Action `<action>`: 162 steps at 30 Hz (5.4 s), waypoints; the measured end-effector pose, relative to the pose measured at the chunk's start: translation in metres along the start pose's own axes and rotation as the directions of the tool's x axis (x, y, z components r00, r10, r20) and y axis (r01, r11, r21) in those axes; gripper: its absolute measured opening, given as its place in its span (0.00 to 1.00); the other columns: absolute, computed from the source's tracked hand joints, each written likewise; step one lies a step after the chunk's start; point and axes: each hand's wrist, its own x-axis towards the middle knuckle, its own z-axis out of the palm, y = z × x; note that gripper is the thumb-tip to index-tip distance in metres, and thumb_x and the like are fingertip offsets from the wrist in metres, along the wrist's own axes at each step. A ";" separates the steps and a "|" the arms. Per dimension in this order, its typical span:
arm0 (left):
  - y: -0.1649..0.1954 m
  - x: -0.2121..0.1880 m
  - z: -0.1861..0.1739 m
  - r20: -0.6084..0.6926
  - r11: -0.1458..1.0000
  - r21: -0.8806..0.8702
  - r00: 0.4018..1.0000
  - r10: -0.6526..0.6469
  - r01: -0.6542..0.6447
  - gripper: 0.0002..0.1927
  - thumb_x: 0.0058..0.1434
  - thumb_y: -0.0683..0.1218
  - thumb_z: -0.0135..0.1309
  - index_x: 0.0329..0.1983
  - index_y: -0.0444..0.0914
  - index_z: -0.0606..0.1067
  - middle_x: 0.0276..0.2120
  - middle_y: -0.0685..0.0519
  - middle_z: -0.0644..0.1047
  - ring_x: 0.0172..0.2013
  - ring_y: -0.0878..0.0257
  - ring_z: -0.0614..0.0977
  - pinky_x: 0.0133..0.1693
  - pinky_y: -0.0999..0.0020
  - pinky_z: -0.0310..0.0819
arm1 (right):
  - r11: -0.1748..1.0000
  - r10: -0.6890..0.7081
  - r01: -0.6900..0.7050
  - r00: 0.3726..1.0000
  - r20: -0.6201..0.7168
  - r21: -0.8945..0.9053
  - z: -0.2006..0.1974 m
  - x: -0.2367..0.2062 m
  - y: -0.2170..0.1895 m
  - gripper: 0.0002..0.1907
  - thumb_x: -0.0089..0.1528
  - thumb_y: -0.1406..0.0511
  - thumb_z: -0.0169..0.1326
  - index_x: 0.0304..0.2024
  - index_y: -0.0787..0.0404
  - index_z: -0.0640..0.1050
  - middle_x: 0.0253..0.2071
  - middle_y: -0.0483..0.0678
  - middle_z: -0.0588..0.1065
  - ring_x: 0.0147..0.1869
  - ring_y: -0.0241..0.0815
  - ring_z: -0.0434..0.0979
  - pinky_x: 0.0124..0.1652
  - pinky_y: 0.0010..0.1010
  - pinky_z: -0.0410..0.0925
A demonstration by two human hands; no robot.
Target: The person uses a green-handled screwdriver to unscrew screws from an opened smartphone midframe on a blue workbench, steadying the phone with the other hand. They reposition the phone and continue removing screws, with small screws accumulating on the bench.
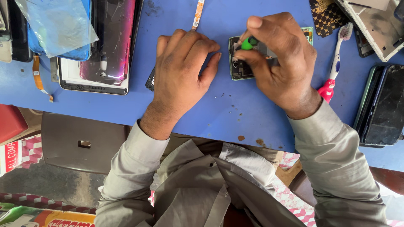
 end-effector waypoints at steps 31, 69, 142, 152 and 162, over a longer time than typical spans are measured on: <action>0.000 -0.002 0.000 -0.009 1.000 -0.005 1.000 0.013 -0.013 0.10 0.67 0.43 0.66 0.45 0.42 0.76 0.41 0.59 0.75 0.43 0.61 0.75 0.49 0.61 0.62 | 0.960 0.065 -0.074 0.997 0.045 0.269 0.003 -0.003 0.000 0.35 0.76 0.88 0.40 0.72 0.55 0.44 0.59 0.60 0.64 0.58 0.48 0.76 0.60 0.36 0.75; -0.001 -0.002 0.001 -0.018 1.000 -0.006 1.000 0.016 -0.016 0.09 0.67 0.43 0.66 0.44 0.42 0.76 0.40 0.59 0.76 0.42 0.61 0.75 0.48 0.61 0.62 | 0.998 -0.063 0.062 0.998 0.024 0.033 -0.002 0.000 0.000 0.38 0.70 0.85 0.56 0.72 0.53 0.56 0.55 0.58 0.68 0.54 0.46 0.80 0.50 0.32 0.78; 0.000 0.000 0.001 -0.017 1.000 0.014 1.000 0.017 -0.017 0.09 0.66 0.42 0.66 0.43 0.43 0.77 0.39 0.60 0.76 0.42 0.61 0.75 0.47 0.61 0.62 | 1.000 -0.008 0.008 1.000 -0.015 0.020 -0.004 -0.002 -0.003 0.36 0.76 0.84 0.54 0.73 0.59 0.49 0.54 0.60 0.72 0.55 0.46 0.82 0.54 0.28 0.80; 0.003 0.001 -0.004 0.010 0.998 -0.019 0.998 0.059 -0.058 0.13 0.62 0.47 0.70 0.45 0.41 0.78 0.42 0.59 0.77 0.45 0.60 0.76 0.48 0.60 0.62 | 0.980 0.051 -0.044 0.998 -0.030 0.195 -0.007 -0.007 -0.005 0.37 0.76 0.87 0.52 0.74 0.59 0.48 0.59 0.59 0.68 0.56 0.46 0.78 0.58 0.30 0.79; 0.001 0.000 0.000 0.044 0.996 -0.035 0.996 0.081 -0.080 0.10 0.63 0.46 0.70 0.41 0.43 0.79 0.40 0.61 0.77 0.44 0.62 0.76 0.48 0.61 0.62 | 0.955 0.101 -0.094 0.995 -0.011 0.281 -0.007 -0.011 -0.009 0.37 0.77 0.87 0.50 0.73 0.56 0.46 0.58 0.60 0.67 0.56 0.46 0.76 0.58 0.31 0.76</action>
